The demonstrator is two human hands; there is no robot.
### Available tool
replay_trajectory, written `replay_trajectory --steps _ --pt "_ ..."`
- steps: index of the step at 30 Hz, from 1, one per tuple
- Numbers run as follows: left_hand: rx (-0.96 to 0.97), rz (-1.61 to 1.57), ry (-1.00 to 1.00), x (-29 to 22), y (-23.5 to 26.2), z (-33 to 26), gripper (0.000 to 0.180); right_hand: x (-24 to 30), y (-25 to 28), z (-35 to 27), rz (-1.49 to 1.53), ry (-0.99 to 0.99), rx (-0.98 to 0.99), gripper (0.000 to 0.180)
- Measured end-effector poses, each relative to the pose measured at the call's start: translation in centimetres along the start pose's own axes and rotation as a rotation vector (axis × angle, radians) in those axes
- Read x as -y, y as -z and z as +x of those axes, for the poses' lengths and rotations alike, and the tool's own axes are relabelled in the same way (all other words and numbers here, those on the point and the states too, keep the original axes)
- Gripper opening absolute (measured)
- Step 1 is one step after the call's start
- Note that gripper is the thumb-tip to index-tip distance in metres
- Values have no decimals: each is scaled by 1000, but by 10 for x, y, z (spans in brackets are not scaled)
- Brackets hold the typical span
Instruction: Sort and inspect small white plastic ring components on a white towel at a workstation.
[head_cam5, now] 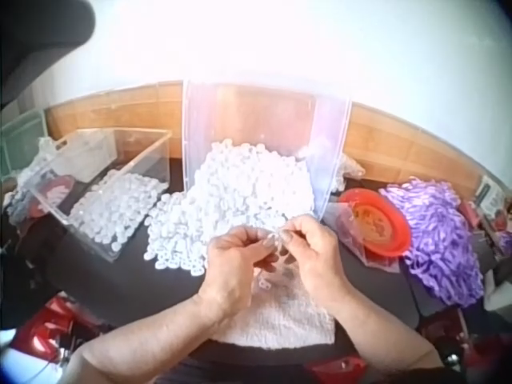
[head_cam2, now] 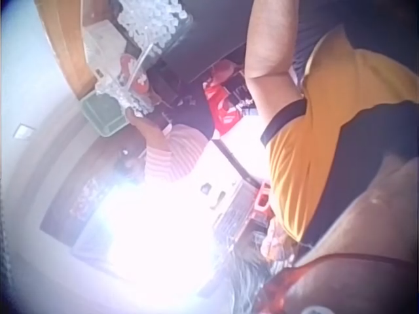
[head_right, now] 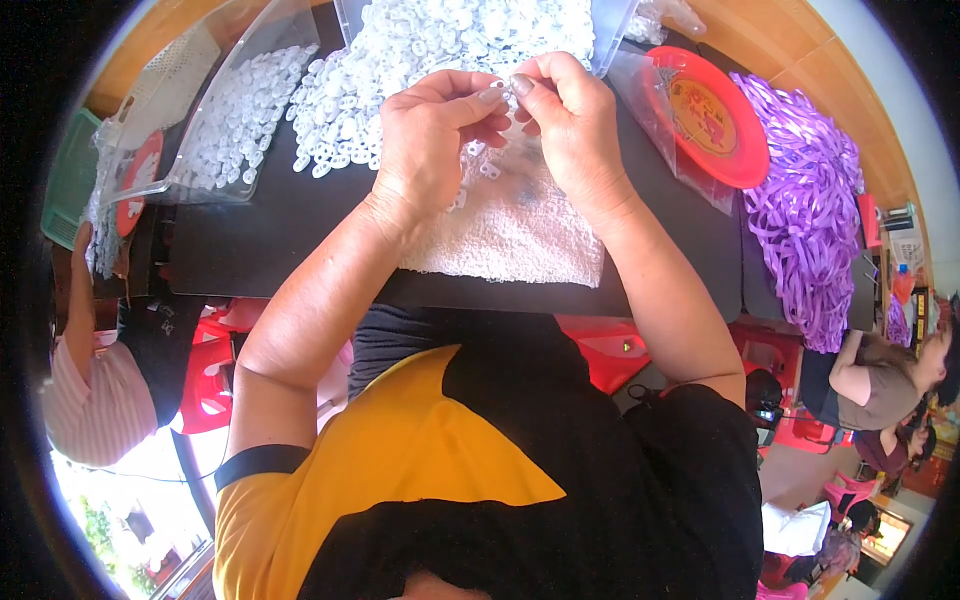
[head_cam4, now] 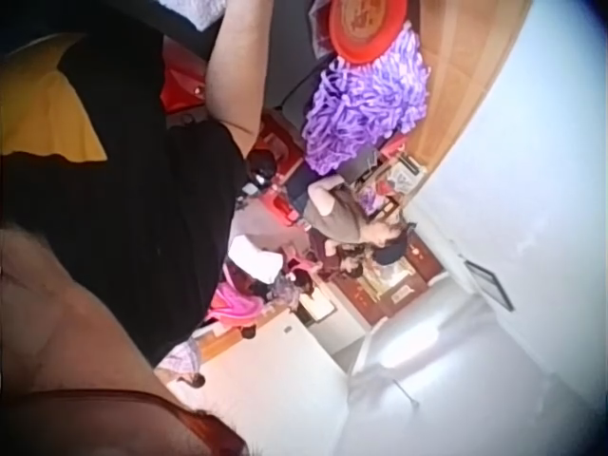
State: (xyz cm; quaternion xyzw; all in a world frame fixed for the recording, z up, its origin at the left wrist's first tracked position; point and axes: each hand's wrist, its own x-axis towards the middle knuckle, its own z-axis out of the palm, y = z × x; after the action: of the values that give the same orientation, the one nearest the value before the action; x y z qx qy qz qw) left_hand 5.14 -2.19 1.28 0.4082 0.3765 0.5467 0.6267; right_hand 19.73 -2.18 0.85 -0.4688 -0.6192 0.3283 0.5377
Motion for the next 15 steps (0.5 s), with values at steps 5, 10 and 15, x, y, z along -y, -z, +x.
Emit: replay_trajectory --steps 5,10,15 --pt "50 61 10 -1 4 3 15 -1 1 1 -23 25 -12 7" --pt "55 172 9 -1 6 6 14 -5 3 -1 -85 41 31 11" --pt "62 259 4 -4 8 8 13 -4 -3 -3 -54 30 12 7"
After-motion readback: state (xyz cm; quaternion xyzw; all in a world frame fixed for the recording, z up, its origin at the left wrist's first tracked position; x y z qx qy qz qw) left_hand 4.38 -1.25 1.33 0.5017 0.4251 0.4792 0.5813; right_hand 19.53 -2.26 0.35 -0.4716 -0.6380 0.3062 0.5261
